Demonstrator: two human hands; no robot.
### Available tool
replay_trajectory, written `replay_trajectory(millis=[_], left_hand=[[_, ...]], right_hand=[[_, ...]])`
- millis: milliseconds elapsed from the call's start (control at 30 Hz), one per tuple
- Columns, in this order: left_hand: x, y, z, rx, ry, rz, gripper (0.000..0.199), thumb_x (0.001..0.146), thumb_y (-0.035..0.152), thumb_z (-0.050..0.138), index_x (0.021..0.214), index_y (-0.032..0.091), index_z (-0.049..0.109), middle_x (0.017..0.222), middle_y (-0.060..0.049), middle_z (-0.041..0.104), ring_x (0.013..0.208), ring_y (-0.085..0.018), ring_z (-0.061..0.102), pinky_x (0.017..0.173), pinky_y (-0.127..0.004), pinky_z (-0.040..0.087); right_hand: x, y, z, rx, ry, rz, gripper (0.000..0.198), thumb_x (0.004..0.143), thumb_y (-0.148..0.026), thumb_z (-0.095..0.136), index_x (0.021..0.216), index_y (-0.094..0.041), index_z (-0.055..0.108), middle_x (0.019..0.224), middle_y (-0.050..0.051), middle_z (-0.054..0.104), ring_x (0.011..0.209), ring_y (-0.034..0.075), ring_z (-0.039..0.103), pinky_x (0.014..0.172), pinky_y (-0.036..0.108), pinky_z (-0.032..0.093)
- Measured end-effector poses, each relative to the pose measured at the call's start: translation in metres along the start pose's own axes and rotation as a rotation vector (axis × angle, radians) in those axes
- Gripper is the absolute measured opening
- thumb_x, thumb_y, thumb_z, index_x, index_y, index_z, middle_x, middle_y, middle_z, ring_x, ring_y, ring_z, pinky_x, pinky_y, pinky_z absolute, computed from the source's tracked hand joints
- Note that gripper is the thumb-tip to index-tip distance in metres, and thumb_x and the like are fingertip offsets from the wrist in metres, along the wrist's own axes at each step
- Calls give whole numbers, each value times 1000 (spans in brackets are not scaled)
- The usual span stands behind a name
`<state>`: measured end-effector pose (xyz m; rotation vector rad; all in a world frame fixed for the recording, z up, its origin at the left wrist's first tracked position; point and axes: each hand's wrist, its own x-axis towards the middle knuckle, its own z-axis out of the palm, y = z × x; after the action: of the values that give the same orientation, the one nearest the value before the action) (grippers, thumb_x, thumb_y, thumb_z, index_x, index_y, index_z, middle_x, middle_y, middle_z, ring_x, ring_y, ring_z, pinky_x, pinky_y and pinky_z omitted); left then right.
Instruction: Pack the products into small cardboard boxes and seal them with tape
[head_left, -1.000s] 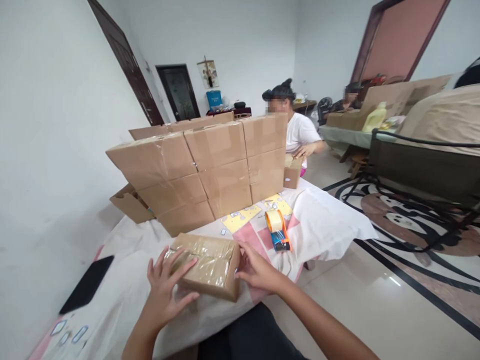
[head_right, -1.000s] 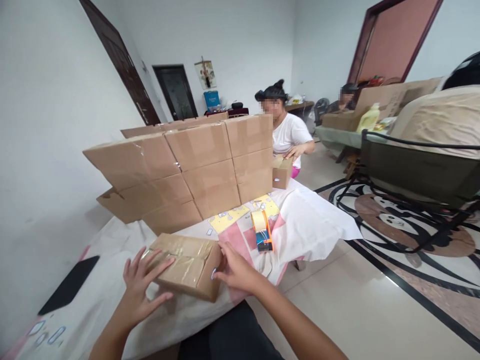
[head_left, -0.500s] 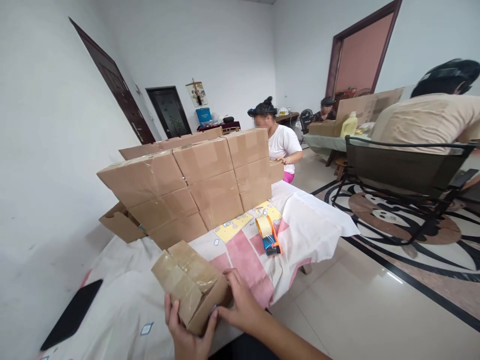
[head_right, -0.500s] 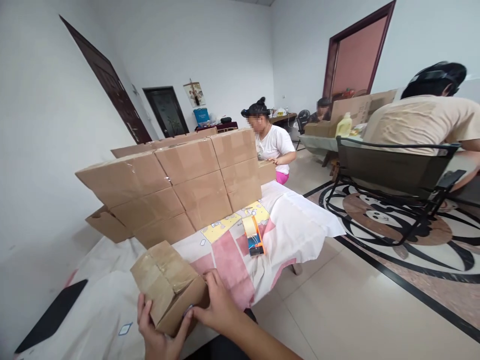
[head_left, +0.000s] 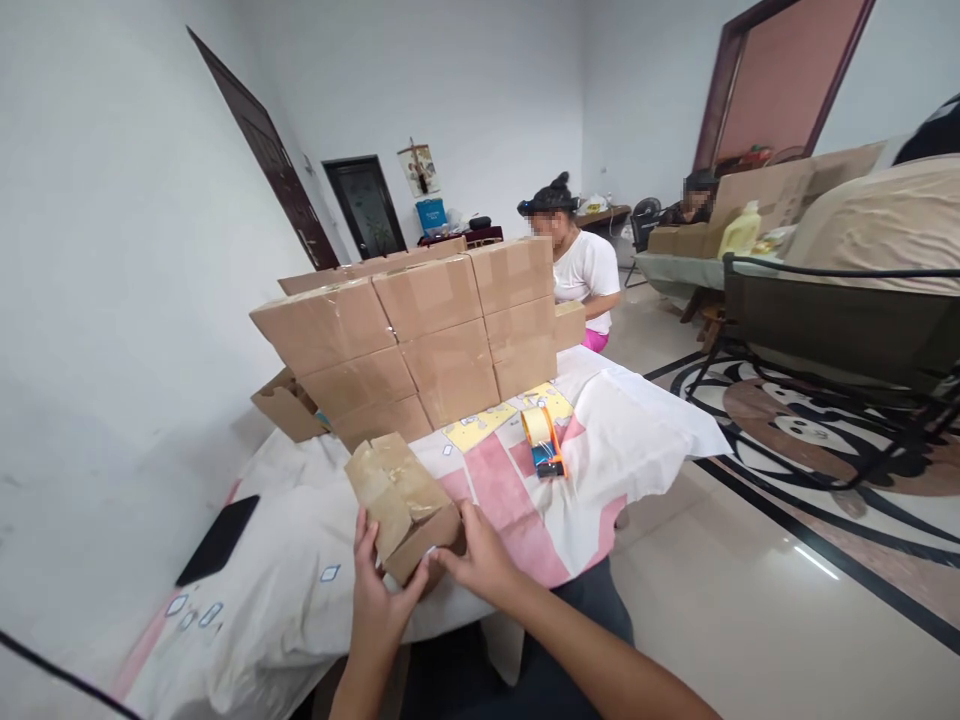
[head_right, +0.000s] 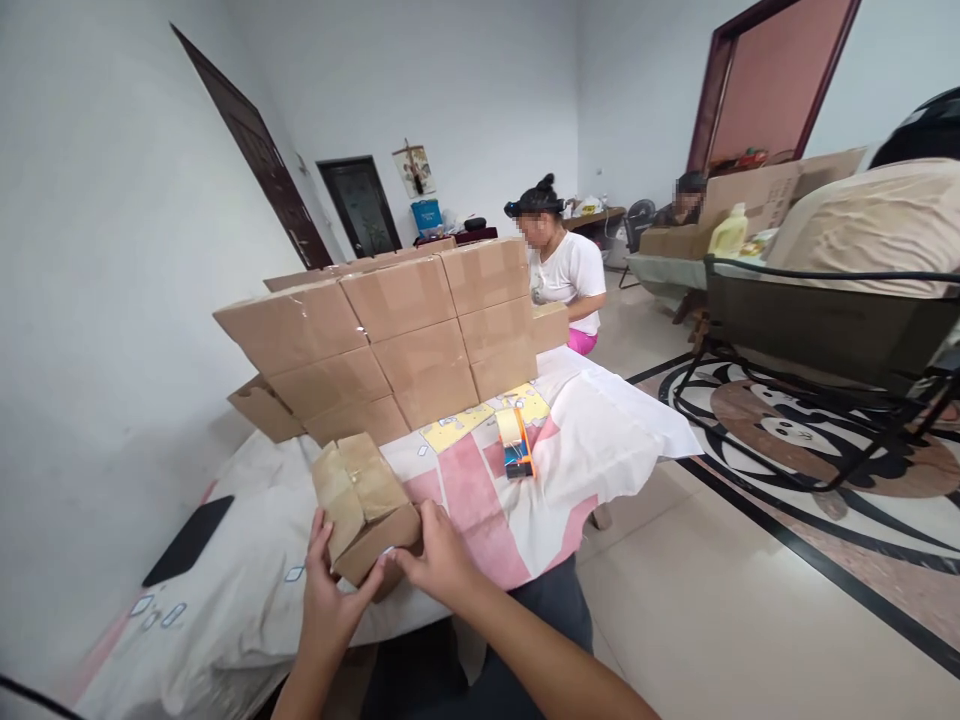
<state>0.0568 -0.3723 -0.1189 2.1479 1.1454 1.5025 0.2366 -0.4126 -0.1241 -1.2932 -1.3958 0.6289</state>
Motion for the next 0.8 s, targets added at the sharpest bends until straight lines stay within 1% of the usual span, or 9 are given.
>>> replay_trajectory(millis=[100,167,267,367,433,533,633,700,800], left_hand=[[21,22,3,-36,-17,42,85,81,33,78,151,35,29,169,-18,21,151,-36,35,94,-44,62],[45,44,11,-77,-8,122,85,82,32,78,151,35,29,169,-16,20,153,-34,31,103,-46,58],[92,86,32,-159,-11,228,85,82,33,79,151,34,29,170,-16,17,155,-32,27,106,-45,56],[141,129,67,-250,-56,327,83,82,32,79,150,31,30,170,-17,17,156,-32,24,108,-44,53],[168,152,100,-321,-137,377,83,83,31,78,149,30,30,170,-17,15,157,-31,23,110,-43,50],[191,175,164,-399,-296,390,86,80,31,80,148,28,27,170,-19,11,156,-32,25,113,-47,47],[196,188,239,-461,-430,375,88,74,34,83,142,24,27,168,-23,12,155,-36,25,117,-54,40],[194,192,288,-498,-521,343,93,72,34,85,141,22,25,166,-25,13,153,-37,27,119,-54,37],[192,190,350,-465,-635,269,108,67,32,88,148,20,16,160,-27,23,148,-37,35,119,-53,37]], right_hand=[[9,-12,-15,26,37,-66,45,81,-32,76,116,-23,48,116,10,61,111,30,59,93,45,50],[21,-25,-36,32,91,-126,46,85,-34,73,122,-23,47,119,10,60,113,29,58,94,45,50],[46,-45,-81,-27,222,-226,45,88,-37,70,125,-23,47,119,12,60,111,29,58,94,45,50],[72,-55,-137,-117,370,-253,44,90,-43,67,123,-22,47,115,12,60,105,29,59,90,44,51],[83,-51,-176,-163,465,-218,41,92,-47,64,120,-22,48,111,12,61,101,28,60,86,43,51],[87,-25,-230,-237,606,-150,36,93,-50,61,113,-21,50,103,10,63,95,28,60,82,42,50],[78,15,-275,-309,752,-84,38,92,-51,60,115,-21,52,106,11,64,95,28,60,81,42,50],[72,44,-300,-339,827,-31,43,91,-52,60,119,-21,52,110,12,64,96,29,61,82,44,50],[75,85,-328,-304,860,69,50,88,-55,61,121,-20,52,113,14,66,98,30,63,84,46,51]])
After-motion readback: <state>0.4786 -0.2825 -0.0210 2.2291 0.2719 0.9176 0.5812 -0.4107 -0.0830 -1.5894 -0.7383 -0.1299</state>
